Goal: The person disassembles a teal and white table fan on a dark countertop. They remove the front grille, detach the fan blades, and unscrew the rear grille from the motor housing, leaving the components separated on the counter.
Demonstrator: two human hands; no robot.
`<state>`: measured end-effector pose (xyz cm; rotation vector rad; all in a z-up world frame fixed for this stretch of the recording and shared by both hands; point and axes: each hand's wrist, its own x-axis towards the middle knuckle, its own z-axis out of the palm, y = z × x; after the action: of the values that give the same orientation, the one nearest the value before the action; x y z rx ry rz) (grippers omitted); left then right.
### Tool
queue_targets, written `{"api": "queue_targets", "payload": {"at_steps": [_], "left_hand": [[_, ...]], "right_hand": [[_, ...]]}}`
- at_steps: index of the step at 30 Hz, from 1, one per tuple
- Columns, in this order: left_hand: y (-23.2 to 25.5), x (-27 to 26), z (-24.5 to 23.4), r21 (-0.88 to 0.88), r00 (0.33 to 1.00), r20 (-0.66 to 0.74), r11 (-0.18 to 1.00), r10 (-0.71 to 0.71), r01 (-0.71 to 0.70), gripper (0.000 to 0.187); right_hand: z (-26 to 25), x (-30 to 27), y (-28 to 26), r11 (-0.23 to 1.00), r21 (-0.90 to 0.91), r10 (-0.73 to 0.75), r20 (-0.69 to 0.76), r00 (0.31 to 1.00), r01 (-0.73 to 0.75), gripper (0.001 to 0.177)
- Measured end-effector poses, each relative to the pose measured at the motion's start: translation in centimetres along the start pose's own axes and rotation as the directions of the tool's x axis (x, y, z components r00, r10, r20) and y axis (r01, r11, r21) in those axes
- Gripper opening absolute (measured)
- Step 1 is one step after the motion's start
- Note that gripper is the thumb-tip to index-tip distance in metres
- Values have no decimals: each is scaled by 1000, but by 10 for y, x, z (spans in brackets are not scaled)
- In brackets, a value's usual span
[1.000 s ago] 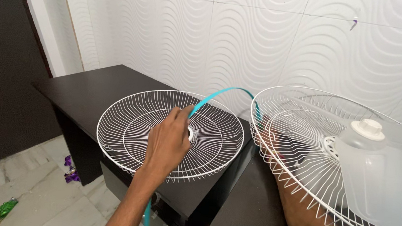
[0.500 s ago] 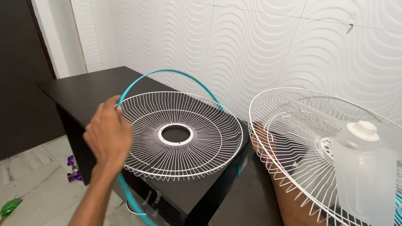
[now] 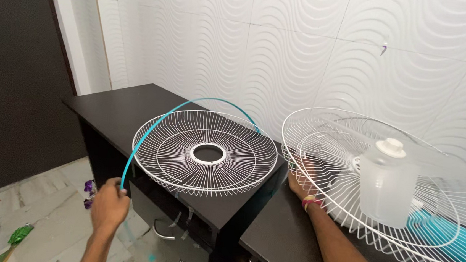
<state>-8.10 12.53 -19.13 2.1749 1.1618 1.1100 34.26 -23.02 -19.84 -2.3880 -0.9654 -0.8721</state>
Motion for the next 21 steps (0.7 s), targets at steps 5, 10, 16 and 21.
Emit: {"api": "queue_targets", "payload": {"at_steps": [5, 10, 16, 21], "left_hand": [[15, -5, -3, 21, 998, 64, 999, -26, 25, 59], [34, -1, -18, 16, 999, 42, 1000, 19, -19, 80], [60, -3, -40, 60, 999, 52, 998, -2, -1, 77], [107, -17, -44, -34, 983, 4, 983, 181, -181, 68]], "right_hand": [[-4, -13, -14, 977, 171, 134, -35, 990, -126, 31], [-27, -26, -29, 849, 190, 415, 337, 845, -492, 56], [-58, -39, -53, 743, 218, 558, 322, 765, -633, 64], [-95, -47, -75, 782, 166, 498, 414, 762, -601, 53]]}}
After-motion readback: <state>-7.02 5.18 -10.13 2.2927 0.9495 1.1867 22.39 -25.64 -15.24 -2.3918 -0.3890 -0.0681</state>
